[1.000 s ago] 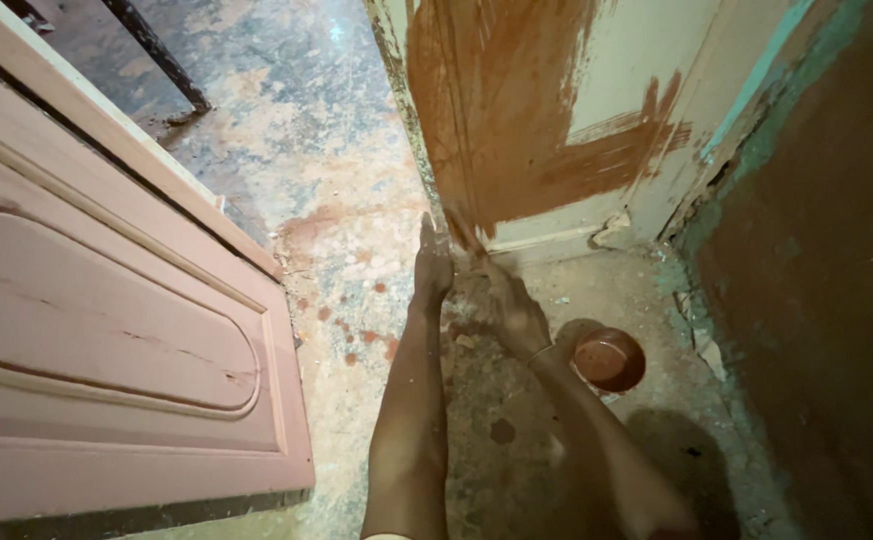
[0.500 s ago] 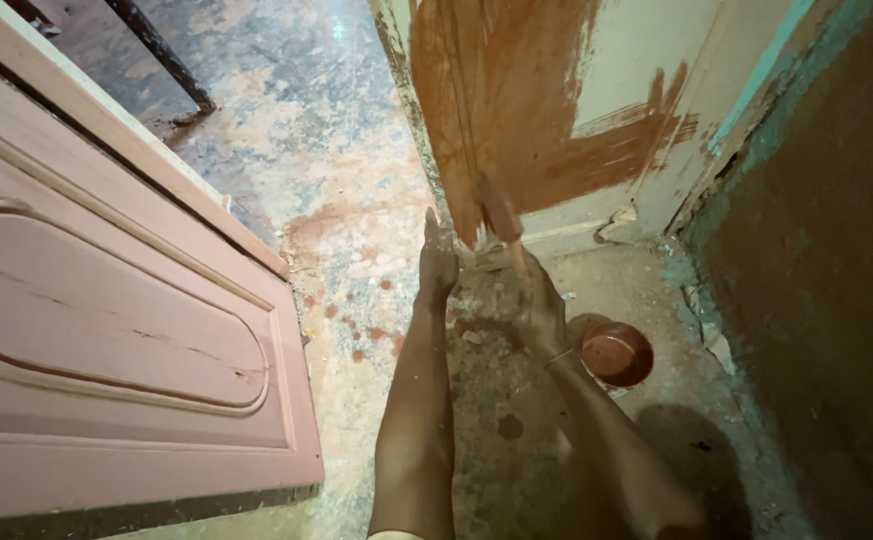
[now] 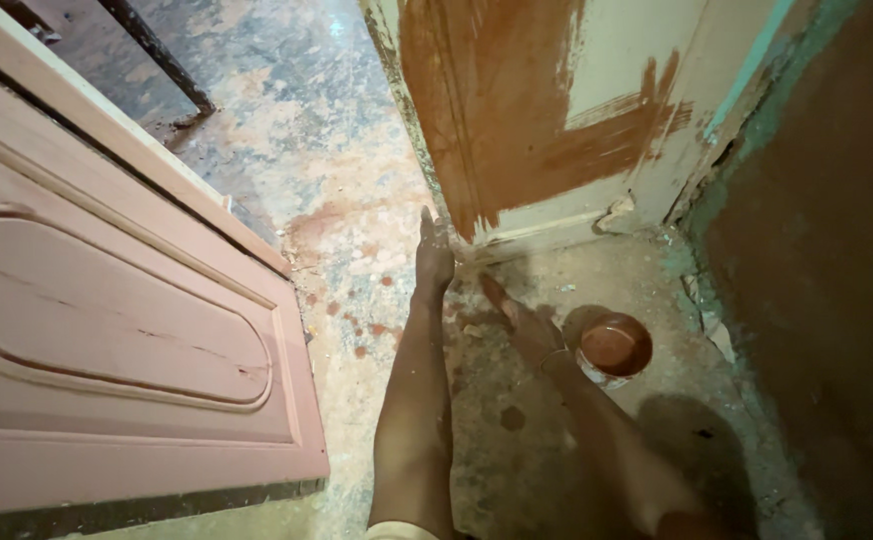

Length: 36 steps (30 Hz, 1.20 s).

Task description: The person paints the lower panel of a brown wooden door with a reddish-brown paint using a brush. They then move to a second, lighter-colored door and apply the same paint to its lower section.

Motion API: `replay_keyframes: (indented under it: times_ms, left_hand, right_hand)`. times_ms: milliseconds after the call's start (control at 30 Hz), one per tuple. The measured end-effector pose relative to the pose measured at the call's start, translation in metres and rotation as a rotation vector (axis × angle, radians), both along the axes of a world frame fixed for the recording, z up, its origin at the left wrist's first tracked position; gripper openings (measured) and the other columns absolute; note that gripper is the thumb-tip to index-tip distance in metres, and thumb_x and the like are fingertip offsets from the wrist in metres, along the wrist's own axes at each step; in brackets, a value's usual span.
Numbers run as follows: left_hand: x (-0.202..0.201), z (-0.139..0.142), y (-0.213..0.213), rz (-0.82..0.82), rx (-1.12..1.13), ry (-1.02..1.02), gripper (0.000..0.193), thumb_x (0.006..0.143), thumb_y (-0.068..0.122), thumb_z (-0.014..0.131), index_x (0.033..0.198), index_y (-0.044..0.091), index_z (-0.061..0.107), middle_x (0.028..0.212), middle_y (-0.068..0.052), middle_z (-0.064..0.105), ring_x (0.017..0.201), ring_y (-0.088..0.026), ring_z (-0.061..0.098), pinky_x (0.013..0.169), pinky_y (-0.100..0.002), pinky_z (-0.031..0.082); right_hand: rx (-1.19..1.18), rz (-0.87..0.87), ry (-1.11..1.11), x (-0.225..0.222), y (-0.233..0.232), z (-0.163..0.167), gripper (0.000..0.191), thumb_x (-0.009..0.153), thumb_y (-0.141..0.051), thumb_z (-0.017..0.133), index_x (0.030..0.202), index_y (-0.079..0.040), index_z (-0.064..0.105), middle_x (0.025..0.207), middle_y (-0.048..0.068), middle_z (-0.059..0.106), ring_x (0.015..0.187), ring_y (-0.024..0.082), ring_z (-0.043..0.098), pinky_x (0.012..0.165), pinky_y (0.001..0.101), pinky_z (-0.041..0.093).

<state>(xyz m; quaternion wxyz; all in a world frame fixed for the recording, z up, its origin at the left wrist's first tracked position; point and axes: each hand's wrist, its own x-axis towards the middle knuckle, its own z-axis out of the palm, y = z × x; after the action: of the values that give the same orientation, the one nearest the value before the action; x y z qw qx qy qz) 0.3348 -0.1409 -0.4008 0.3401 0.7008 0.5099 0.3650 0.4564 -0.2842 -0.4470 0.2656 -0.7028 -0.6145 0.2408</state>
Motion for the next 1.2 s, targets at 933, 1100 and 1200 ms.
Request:
replay_keyframes:
  times_ms: [933,1100,1200]
  left_hand:
    - [-0.003,0.006,0.0,-0.006,0.057,-0.062,0.065,0.11,0.042,0.03,0.162,0.004,0.02,0.161,-0.025,0.038,0.145,-0.041,0.042,0.115,-0.041,0.038]
    - [-0.004,0.006,-0.002,0.0,0.009,-0.037,0.067,0.107,0.042,0.028,0.163,0.005,0.019,0.159,-0.024,0.04,0.141,-0.041,0.046,0.111,-0.042,0.04]
    - [-0.004,0.009,-0.003,0.017,-0.01,-0.045,0.067,0.108,0.042,0.028,0.162,0.004,0.019,0.16,-0.024,0.038,0.142,-0.042,0.044,0.113,-0.041,0.039]
  right_hand:
    - [0.011,-0.086,0.006,-0.005,0.001,0.012,0.066,0.092,-0.013,0.057,0.155,-0.02,0.041,0.118,0.029,0.067,0.109,0.046,0.064,0.096,0.0559,0.05]
    - [0.532,-0.104,0.145,-0.007,0.003,0.012,0.051,0.101,-0.02,0.054,0.149,-0.009,0.042,0.137,0.027,0.056,0.117,0.048,0.059,0.095,0.0533,0.051]
    - [0.719,-0.099,0.176,-0.008,0.004,0.011,0.047,0.108,-0.022,0.047,0.152,-0.008,0.038,0.14,0.024,0.055,0.12,0.045,0.06,0.097,0.0505,0.053]
